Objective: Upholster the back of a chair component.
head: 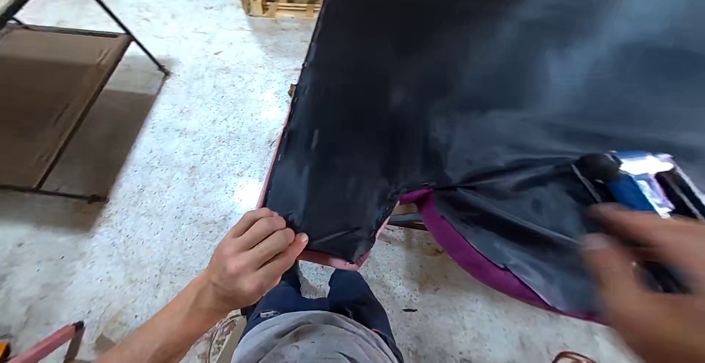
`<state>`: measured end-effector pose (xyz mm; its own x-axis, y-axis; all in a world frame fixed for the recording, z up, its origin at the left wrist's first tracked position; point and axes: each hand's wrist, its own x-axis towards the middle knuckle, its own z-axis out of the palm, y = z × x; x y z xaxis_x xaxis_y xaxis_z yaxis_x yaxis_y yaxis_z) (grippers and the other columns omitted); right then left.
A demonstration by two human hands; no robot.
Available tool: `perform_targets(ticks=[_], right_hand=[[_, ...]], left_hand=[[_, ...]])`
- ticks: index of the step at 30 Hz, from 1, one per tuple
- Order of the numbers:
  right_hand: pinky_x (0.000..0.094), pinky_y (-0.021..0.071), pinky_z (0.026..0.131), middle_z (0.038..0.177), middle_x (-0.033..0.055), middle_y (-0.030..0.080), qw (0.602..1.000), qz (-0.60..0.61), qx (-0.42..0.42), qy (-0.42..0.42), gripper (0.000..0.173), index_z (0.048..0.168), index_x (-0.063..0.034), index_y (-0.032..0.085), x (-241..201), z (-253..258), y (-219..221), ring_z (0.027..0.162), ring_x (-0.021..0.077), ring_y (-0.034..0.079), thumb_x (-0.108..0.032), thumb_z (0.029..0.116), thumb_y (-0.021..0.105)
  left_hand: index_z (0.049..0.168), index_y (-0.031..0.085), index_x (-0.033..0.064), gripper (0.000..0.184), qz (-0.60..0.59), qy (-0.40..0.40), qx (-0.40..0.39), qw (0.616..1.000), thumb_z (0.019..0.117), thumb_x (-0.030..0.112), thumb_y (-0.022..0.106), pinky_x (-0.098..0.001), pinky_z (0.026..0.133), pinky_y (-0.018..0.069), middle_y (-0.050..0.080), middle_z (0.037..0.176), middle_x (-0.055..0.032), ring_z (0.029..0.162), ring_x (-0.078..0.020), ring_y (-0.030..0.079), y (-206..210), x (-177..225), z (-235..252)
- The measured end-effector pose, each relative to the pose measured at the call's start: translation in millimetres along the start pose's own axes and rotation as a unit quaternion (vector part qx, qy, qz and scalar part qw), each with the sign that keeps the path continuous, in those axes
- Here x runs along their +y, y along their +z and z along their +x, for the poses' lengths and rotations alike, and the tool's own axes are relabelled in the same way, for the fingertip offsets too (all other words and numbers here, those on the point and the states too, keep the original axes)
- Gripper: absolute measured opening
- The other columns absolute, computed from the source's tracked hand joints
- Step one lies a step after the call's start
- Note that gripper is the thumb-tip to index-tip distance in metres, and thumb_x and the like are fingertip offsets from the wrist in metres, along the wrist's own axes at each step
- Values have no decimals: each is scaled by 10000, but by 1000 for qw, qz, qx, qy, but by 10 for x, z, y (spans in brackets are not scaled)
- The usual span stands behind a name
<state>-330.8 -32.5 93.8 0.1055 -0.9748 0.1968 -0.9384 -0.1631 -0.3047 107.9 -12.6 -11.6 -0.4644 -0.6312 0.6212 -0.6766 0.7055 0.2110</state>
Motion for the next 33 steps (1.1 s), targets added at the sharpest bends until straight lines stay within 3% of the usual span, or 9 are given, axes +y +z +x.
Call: perform_targets(ticks=[1, 2, 4, 8, 10, 14, 19, 24, 33], right_hand=[[529, 560, 916, 1107, 270, 716, 997, 28, 16, -66, 299, 1131, 41, 734, -324, -137, 190, 1061, 392, 694, -190, 976, 625], [428, 590, 870, 1041, 165, 748, 992, 68, 28, -106, 226, 1088, -57, 775, -622, -253, 432, 1007, 281, 715, -211, 976, 653], [290, 594, 851, 1021, 44, 739, 977, 131, 50, -160, 172, 1120, -163, 755, -1025, -391, 904, 991, 144, 703, -234, 1000, 655], [276, 593, 825, 1079, 59, 732, 968, 129, 109, -187, 224, 1198, -159, 734, -1342, -395, 1276, 1003, 155, 697, -191, 987, 667], [278, 586, 815, 1077, 68, 728, 967, 122, 134, -179, 235, 1197, -153, 748, -1380, -356, 1357, 996, 159, 691, -190, 978, 670], [280, 600, 843, 977, 53, 751, 951, 167, 178, -191, 119, 1002, -106, 776, -1326, -409, 1596, 955, 153, 711, -126, 975, 663], [297, 598, 864, 992, 54, 753, 934, 208, 196, -214, 121, 986, -85, 771, -1295, -489, 1731, 971, 156, 710, -108, 969, 653], [288, 599, 866, 994, 63, 748, 935, 206, 175, -229, 124, 1000, -75, 761, -1252, -481, 1684, 977, 159, 709, -109, 973, 645], [293, 605, 843, 993, 39, 755, 947, 179, 142, -227, 123, 1014, -117, 770, -1248, -352, 1553, 973, 152, 714, -138, 972, 657]], left_hand=[[1060, 733, 146, 138, -4, 0, 7, 1000, 976, 112, 628, -409, 1031, 483, 690, 965, -13, 1027, -188, 641, -2, -4, -26], [1050, 735, 177, 127, -12, -15, 12, 1000, 969, 162, 639, -406, 1042, 468, 693, 979, 10, 1046, -169, 636, -11, -3, -9], [1098, 734, 214, 169, -39, -41, 18, 998, 949, 250, 662, -420, 1047, 447, 698, 1046, 34, 1096, -152, 620, -25, 47, 74], [1229, 717, 217, 258, -32, 5, -20, 999, 985, 288, 672, -435, 1115, 400, 694, 1212, 22, 1220, -166, 589, 102, 172, 269], [1201, 739, 197, 230, -32, 27, -36, 998, 999, 280, 665, -441, 1116, 418, 698, 1212, 9, 1222, -176, 597, 199, 177, 349], [1103, 747, 127, 192, -104, 77, -35, 991, 1007, 81, 588, -405, 1102, 463, 736, 1125, -19, 1155, -185, 650, 343, 135, 292], [1075, 728, 76, 197, -114, 128, -45, 984, 1008, 33, 548, -405, 1106, 478, 747, 1095, -59, 1144, -209, 673, 341, 139, 234], [1049, 727, 80, 198, -113, 120, -49, 985, 1006, 34, 540, -388, 1090, 498, 753, 1064, -48, 1110, -195, 692, 362, 171, 239], [1030, 772, 136, 139, -154, 24, -51, 986, 1002, 160, 638, -310, 957, 540, 741, 976, 8, 998, -135, 683, 362, 150, 326]])
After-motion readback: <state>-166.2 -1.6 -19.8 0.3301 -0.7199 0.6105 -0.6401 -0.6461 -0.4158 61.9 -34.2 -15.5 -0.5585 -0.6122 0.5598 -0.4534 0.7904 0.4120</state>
